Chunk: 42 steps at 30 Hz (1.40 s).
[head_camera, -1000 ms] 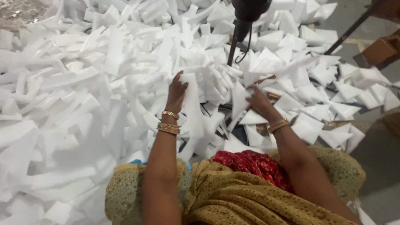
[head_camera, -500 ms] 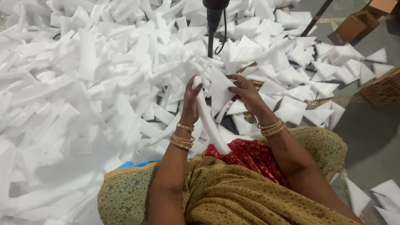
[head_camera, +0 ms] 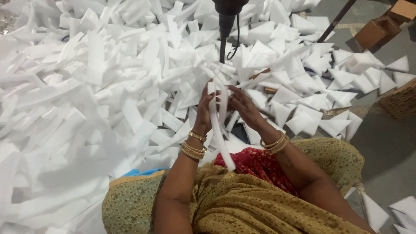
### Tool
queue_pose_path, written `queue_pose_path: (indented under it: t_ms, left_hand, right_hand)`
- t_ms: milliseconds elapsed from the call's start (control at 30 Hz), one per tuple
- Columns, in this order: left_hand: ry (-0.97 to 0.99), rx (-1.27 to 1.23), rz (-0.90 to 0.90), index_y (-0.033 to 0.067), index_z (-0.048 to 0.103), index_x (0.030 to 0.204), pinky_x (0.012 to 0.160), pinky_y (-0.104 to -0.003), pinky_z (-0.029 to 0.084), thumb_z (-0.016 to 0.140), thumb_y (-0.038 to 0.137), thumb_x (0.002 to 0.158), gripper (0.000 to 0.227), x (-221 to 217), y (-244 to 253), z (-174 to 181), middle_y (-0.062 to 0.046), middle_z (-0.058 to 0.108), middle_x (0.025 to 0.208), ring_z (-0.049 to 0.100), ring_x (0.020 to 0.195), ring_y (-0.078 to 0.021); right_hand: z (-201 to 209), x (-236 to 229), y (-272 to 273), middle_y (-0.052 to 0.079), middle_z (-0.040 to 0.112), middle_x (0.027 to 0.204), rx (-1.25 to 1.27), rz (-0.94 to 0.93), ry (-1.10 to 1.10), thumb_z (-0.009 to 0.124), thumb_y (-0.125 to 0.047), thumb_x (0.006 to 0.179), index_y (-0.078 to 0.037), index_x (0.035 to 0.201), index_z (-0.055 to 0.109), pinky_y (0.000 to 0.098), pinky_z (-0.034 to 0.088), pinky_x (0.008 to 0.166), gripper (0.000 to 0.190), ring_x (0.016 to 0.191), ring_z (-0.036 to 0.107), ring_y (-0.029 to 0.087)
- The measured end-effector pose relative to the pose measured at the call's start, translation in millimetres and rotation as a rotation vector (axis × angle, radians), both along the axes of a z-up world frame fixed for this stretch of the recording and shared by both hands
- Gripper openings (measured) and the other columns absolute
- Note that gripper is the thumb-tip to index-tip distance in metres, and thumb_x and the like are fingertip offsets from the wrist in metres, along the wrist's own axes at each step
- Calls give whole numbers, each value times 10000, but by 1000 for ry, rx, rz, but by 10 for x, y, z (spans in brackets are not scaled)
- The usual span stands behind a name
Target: The person sits on the floor and repeatedly picks up rectangular white foam pieces from a large pile. They fold each piece in half by hand and place it back onto the pile. The process is continuous and repetitive throughout the clip.
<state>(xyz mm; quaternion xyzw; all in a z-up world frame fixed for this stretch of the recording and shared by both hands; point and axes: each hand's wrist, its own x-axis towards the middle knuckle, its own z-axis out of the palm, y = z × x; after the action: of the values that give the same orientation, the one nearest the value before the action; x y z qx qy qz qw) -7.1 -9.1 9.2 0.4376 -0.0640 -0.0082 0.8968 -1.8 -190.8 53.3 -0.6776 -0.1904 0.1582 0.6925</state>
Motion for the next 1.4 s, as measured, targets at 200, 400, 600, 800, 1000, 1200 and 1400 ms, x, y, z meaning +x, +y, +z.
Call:
queue_pose_path:
  t_ms: [200, 400, 600, 800, 1000, 1200, 1400]
  left_hand:
    - [-96, -30, -110, 128, 281, 1638, 1023, -358, 536, 517, 294, 1000, 700, -80, 17, 48, -135, 594, 1345, 624, 1180, -231]
    - [-36, -42, -53, 108, 311, 1614, 1012, -373, 532, 475, 293, 1033, 632, -84, 21, 146, -183, 571, 1344, 624, 1174, -273]
    - [-5, 107, 115, 87, 339, 1600, 1075, -359, 459, 426, 239, 1065, 563, -90, 21, 230, -121, 459, 1545, 508, 1324, -231]
    - [-118, 272, 277, 37, 342, 1601, 1240, -345, 266, 378, 238, 1104, 537, -72, -5, 177, -107, 340, 1670, 333, 1522, -221]
    - [-96, 237, 270, 57, 305, 1616, 1242, -351, 252, 358, 284, 1110, 557, -34, -26, 80, -104, 304, 1686, 299, 1536, -227]
    - [-78, 162, 239, 65, 299, 1612, 1244, -351, 286, 308, 328, 1123, 556, 46, -88, 34, -87, 297, 1683, 316, 1530, -215]
    - [5, 39, 162, 83, 311, 1616, 1201, -349, 351, 293, 307, 1119, 545, 193, -138, -18, -86, 341, 1657, 389, 1482, -216]
  right_hand:
    - [60, 62, -49, 42, 551, 1030, -328, 20, -193, 722, -143, 943, -110, 1473, 582, 300, 523, 843, 549, 947, 557, 159]
    - [-61, 192, -178, -1, 636, 1039, -242, -29, -164, 790, -113, 915, -34, 1162, 612, 258, 516, 795, 314, 944, 601, 107]
    - [7, 179, -188, 4, 594, 950, -138, -103, -18, 711, -101, 965, -67, 1292, 663, 252, 487, 745, 333, 853, 538, 95]
    - [188, 65, -124, 62, 661, 1040, -253, -105, -34, 682, -96, 972, -137, 1378, 666, 259, 515, 783, 409, 895, 570, 119]
    - [198, 64, -79, 132, 703, 1220, -327, -139, -38, 677, -106, 949, -177, 1366, 652, 275, 541, 884, 424, 1045, 645, 158]
    - [198, 84, -97, 150, 695, 1287, -297, -147, -58, 680, -107, 949, -163, 1386, 641, 294, 525, 942, 442, 1142, 632, 174]
    - [161, 167, -157, 113, 715, 1171, -288, -158, -112, 682, -81, 960, -137, 1374, 665, 267, 523, 866, 417, 1025, 627, 150]
